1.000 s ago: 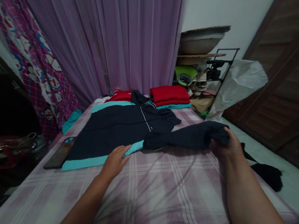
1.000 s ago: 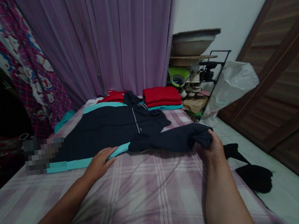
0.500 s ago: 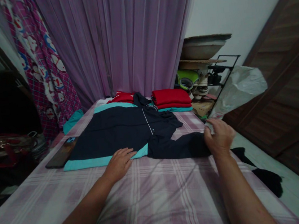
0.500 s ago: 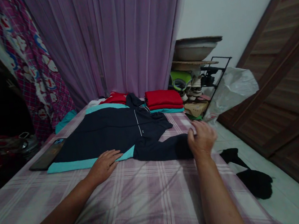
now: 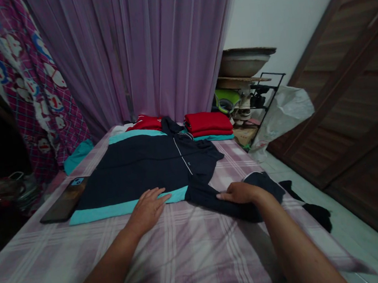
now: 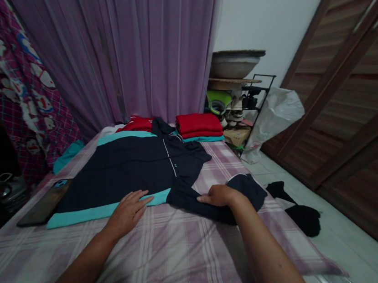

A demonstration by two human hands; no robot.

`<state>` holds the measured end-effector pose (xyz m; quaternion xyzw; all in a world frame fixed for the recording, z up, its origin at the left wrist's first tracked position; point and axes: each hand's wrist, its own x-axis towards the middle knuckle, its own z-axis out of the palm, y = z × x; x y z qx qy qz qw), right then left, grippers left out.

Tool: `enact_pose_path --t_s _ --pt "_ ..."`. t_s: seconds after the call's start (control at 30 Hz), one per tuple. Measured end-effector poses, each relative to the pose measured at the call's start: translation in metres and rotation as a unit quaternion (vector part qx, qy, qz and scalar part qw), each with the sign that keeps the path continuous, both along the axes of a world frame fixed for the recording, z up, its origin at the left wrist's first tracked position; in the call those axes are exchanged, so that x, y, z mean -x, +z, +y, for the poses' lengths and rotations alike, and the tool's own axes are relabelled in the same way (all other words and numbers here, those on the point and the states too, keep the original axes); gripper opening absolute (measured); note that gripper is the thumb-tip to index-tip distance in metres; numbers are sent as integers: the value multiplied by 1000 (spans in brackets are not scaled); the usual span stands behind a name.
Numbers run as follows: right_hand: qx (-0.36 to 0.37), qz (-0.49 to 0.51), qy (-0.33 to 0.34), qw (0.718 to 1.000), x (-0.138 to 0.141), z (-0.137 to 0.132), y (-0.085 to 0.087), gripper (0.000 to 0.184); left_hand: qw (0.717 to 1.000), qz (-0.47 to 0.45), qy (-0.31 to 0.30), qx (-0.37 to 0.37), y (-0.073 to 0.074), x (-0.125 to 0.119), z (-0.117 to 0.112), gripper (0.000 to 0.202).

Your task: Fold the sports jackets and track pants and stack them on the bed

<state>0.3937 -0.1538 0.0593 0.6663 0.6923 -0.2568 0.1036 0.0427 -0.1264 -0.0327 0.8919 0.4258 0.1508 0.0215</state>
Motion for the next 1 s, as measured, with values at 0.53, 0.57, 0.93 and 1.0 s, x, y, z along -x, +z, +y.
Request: enact_pose_path --t_s 0.53,0.57,0.93,1.0 --pt "-130 6 -221 967 22 38 -35 35 1000 11 -6 27 3 -3 1 43" --pt "-125 -16 -218 968 19 35 -32 35 999 8 -9 33 4 -4 1 42" --pt "-422 26 -15 906 104 96 10 49 999 -13 -17 35 2 -3 -2 40" --pt "-362 30 61 930 117 111 -8 55 999 -13 -9 50 4 -3 -4 40"
